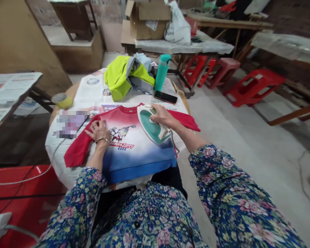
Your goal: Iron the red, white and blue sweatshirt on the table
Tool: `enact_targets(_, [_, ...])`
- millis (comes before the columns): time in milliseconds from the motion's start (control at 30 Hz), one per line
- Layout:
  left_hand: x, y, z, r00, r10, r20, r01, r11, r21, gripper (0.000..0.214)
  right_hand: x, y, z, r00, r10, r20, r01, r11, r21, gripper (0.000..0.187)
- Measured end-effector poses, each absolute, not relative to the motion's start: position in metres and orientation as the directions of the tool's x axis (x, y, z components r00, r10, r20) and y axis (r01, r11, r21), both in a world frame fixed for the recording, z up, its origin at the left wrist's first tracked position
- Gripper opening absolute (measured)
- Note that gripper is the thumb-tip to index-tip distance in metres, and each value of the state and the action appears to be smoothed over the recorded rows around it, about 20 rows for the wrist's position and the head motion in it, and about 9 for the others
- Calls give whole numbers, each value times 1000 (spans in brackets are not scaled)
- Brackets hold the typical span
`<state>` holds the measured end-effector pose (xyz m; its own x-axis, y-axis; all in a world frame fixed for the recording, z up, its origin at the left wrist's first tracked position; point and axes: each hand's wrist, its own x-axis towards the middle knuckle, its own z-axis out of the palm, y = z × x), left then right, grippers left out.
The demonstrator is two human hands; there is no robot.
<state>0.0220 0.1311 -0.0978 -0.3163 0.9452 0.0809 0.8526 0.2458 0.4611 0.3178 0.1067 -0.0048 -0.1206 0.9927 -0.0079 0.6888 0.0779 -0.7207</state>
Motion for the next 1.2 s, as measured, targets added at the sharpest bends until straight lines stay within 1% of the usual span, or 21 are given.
enact_targets(133, [20,133,-97,-297,951,88,845,219,488,55,325,55,-4,-95,994,-54,707,29,-707,67])
enact_targets(233, [17,134,-100,-281,955,92,838,197,509,54,324,27,-3,-97,994,-60,734,31,-678,68])
enact_targets(333, [13,135,-106,-261,960,102,838,172,518,53,322,17,-2,-95,990,-107,735,-2,-678,67])
enact_targets(400, [11,134,-108,-249,962,111,837,157,524,52,321,22,-1,-94,989,-110,736,-6,-677,64])
enact_targets(533, [12,132,-107,-256,960,111,847,167,505,48,323,56,0,-81,996,-40,743,34,-669,56])
enact_targets(700, [13,131,-108,-295,946,134,831,185,524,42,330,114,-2,2,999,36,773,21,-634,56])
enact_targets(833, [12,131,-113,-308,939,152,811,176,559,43,329,139,-3,28,999,43,817,2,-576,61])
enact_targets(1000, [15,129,-106,-317,941,114,793,197,577,46,320,138,3,41,999,4,827,-32,-561,64])
enact_targets(1133, [20,128,-93,-331,940,85,791,227,568,47,316,122,8,-11,1000,-17,823,0,-568,68])
enact_targets(1200, [21,127,-91,-318,945,77,801,224,556,49,318,108,6,-28,999,-22,826,10,-563,72])
